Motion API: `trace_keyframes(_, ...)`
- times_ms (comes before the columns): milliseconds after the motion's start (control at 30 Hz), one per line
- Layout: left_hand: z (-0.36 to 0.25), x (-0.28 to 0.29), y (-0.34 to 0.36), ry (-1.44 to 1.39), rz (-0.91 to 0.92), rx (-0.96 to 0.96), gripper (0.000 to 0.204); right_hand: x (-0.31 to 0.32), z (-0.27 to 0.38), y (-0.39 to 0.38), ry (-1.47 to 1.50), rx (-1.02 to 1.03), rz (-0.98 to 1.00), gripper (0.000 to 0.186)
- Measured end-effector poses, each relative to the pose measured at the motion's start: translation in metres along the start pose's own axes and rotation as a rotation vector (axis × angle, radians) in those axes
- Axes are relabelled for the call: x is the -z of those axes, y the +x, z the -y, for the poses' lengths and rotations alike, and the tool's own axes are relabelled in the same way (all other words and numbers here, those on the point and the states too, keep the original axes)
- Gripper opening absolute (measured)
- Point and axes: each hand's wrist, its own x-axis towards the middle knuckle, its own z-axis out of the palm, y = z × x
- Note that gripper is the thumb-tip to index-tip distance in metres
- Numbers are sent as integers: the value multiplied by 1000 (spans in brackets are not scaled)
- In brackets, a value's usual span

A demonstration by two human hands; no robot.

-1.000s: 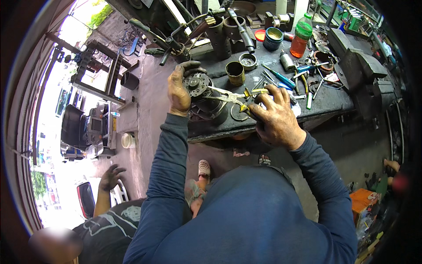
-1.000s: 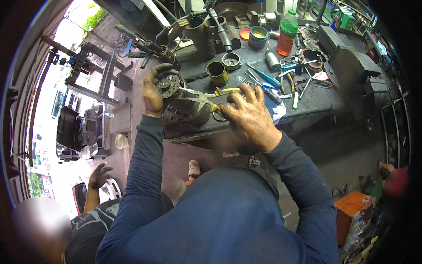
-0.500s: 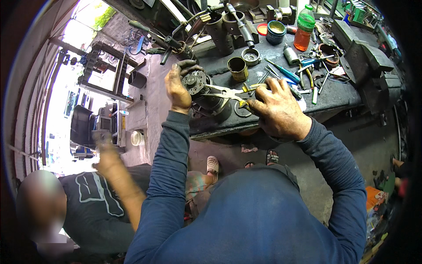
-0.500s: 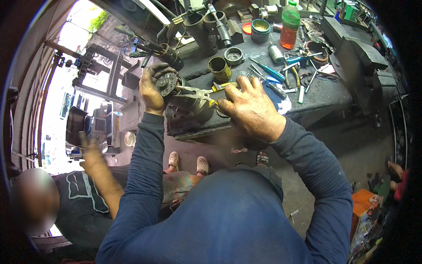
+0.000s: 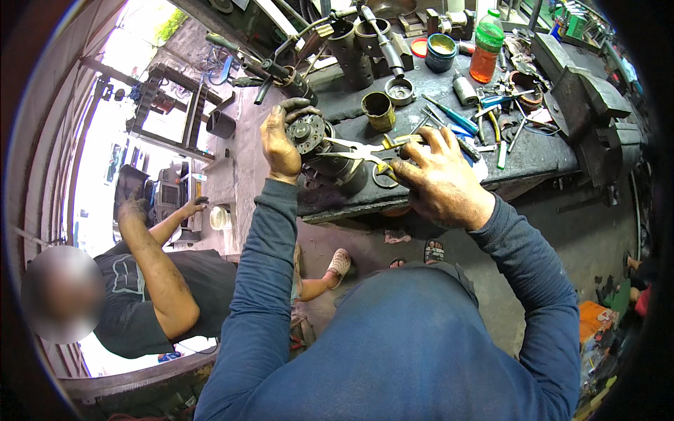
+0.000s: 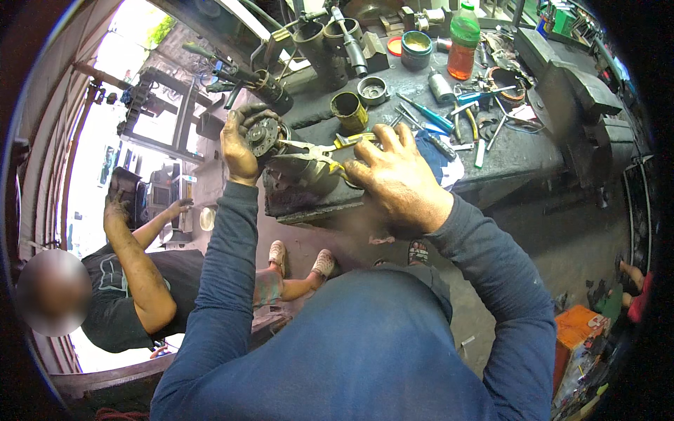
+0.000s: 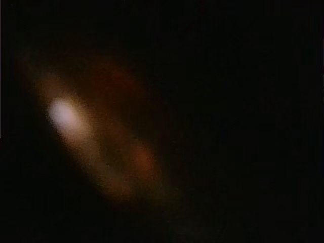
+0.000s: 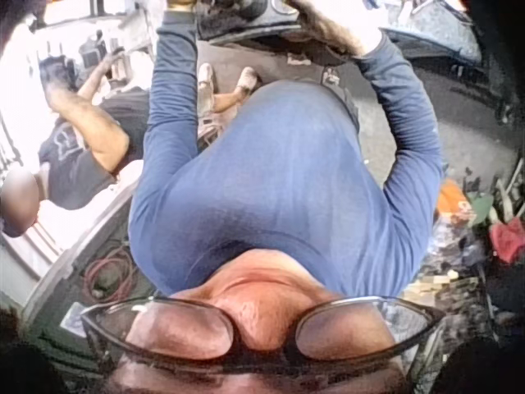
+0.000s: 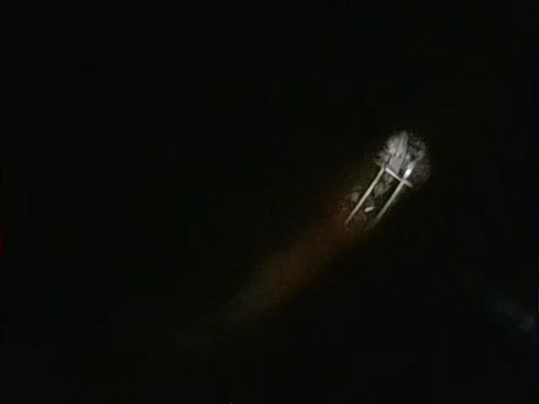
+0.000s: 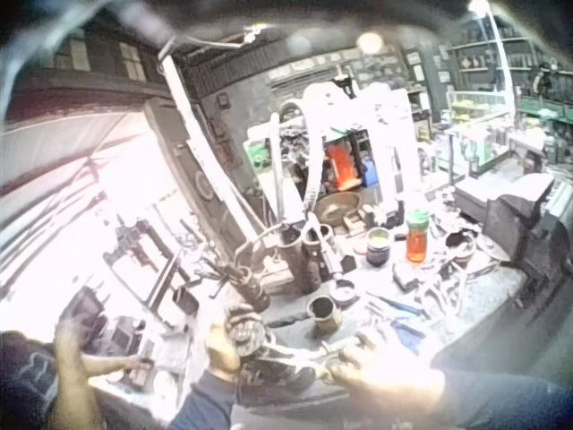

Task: The person disassembles and reassembles a mechanical component on a workbench, using pliers and a screwdriver to remove and install small parts. They wipe the component with a cloth and handle several small metal pieces during the process.

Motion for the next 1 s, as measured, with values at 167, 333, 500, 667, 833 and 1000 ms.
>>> trace_keyframes(167,-9,-9,-2,64,-4,-26,62,-1,-8,3,39,-4,57,58)
trace_keyframes(333,-13,-10,-4,68,4,-37,64,3,-3,0,5,-23,37,60)
trace_keyframes(500,-11,-10,-23,144,-104,-212,67,3,-13,-43,358,-220,-31,51)
trace_keyframes(667,-35,-45,-81,355,-303,-17,81,-36,-51,-131,390,-621,-43,56)
trace_keyframes(833,4,-74,-55,753,-474,-89,87,-62,-113,-173,162,-871,63,47)
trace_keyframes(1000,22,-67,-57,662,-437,-207,89,-121,-205,-168,-242,-803,233,65)
